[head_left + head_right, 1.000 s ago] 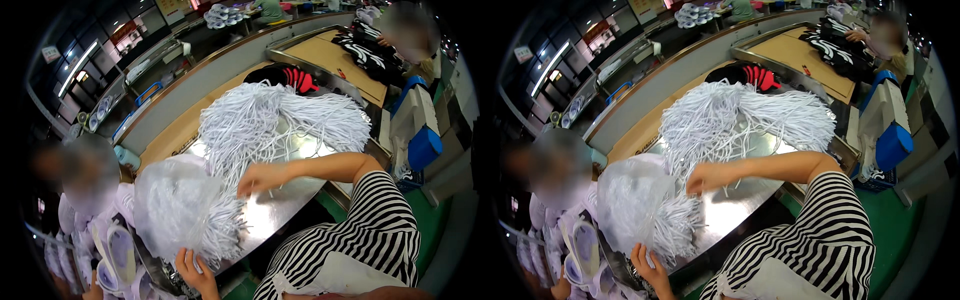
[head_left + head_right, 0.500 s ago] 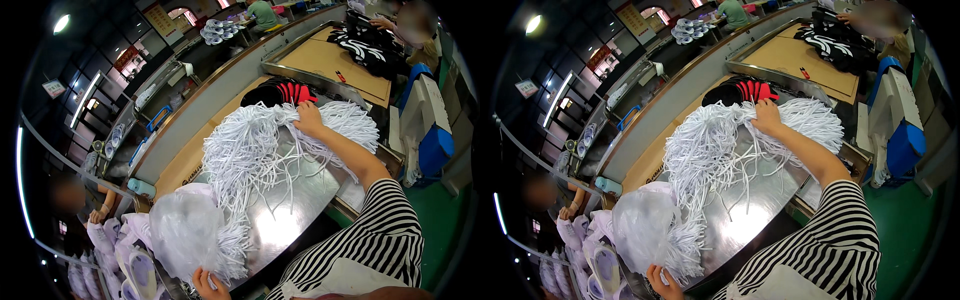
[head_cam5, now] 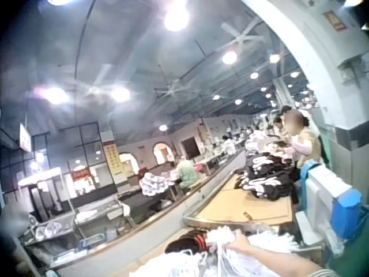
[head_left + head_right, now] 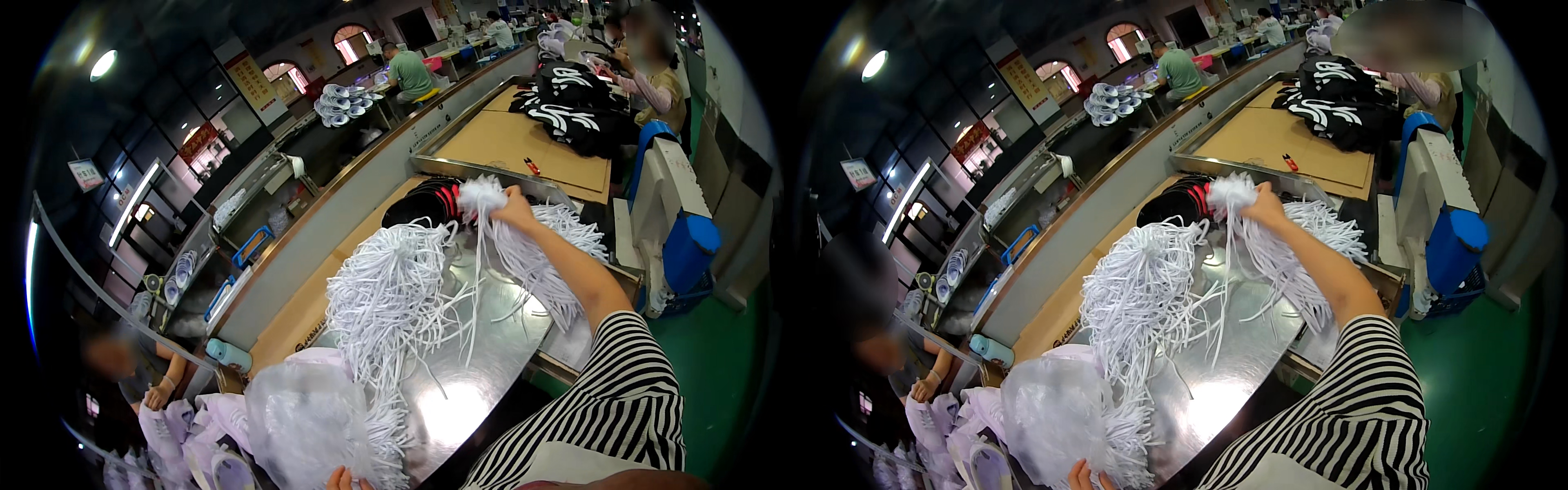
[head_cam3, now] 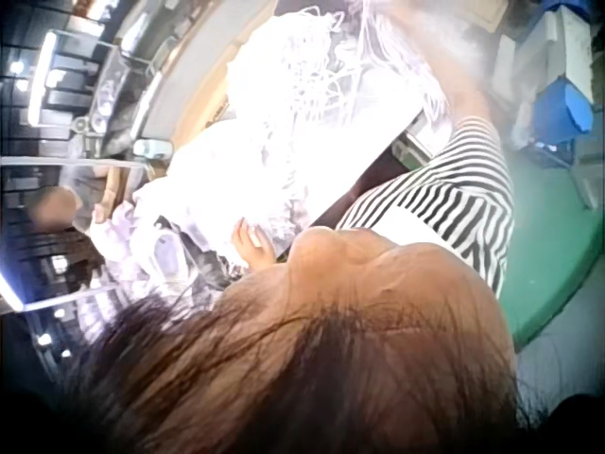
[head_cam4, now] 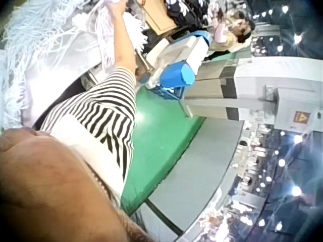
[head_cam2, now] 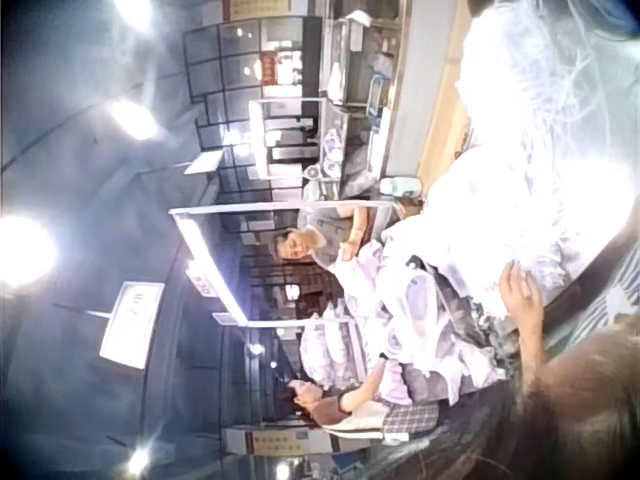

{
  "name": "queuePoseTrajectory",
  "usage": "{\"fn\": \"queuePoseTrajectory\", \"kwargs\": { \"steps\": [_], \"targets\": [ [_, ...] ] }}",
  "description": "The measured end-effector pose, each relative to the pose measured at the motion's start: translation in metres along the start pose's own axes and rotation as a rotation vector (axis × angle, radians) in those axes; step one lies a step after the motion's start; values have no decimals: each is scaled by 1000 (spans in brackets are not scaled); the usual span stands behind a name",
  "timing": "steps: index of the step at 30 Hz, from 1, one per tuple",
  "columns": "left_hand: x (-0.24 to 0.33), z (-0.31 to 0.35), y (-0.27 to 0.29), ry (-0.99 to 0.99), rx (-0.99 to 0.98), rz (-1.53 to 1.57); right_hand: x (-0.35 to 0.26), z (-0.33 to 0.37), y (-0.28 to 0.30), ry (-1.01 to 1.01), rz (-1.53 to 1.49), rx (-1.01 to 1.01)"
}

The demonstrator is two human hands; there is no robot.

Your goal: The person gathers groups of white shoelaces from a table, aligns them, and places them into plastic bags.

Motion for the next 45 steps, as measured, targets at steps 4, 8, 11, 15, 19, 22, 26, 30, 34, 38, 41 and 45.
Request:
{"fn": "queuePoseTrajectory", "kwargs": {
  "steps": [4,8,11,15,19,22,26,30,34,38,41,45],
  "targets": [
    [-9,3,-6,-15,-58,-88,-31,-2,62,-262,-516,-230],
    [-39,-15,-28,-15,-71,-248,-52,53,140,-56,-815,-543],
    [-49,-41,-13,-19,49,-135,-69,98,181,-28,-739,-725],
    [-60,-78,28,75,214,34,-117,190,142,9,-514,-1190],
    [-77,-122,61,239,308,369,-150,287,71,125,-276,-1759],
    [-88,-133,79,255,340,484,-177,382,-1,-342,-327,-2186],
    [-78,-128,87,208,312,365,-215,459,-113,-620,-439,-2175],
    [-65,-117,108,114,472,323,-291,464,-201,-366,-1288,-1829],
    [-60,-121,82,-75,302,303,-324,445,-230,-38,-1031,-1497],
    [-60,-57,86,-186,77,111,-309,464,-178,323,-145,-1465],
    [-84,13,76,41,188,-25,-235,435,-171,854,-257,-1259],
    [-133,109,43,515,253,-23,-133,427,-132,1404,21,-1062]
  ]
}}
Point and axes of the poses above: each hand's wrist, its own z-axis away from the middle knuckle, its own y-axis out of the back of the hand, x = y × z, the point moved 1 cm from there along -z, towards the middle knuckle, and after that the axes turned 13 degrees about -y, right-handed, at the moved point
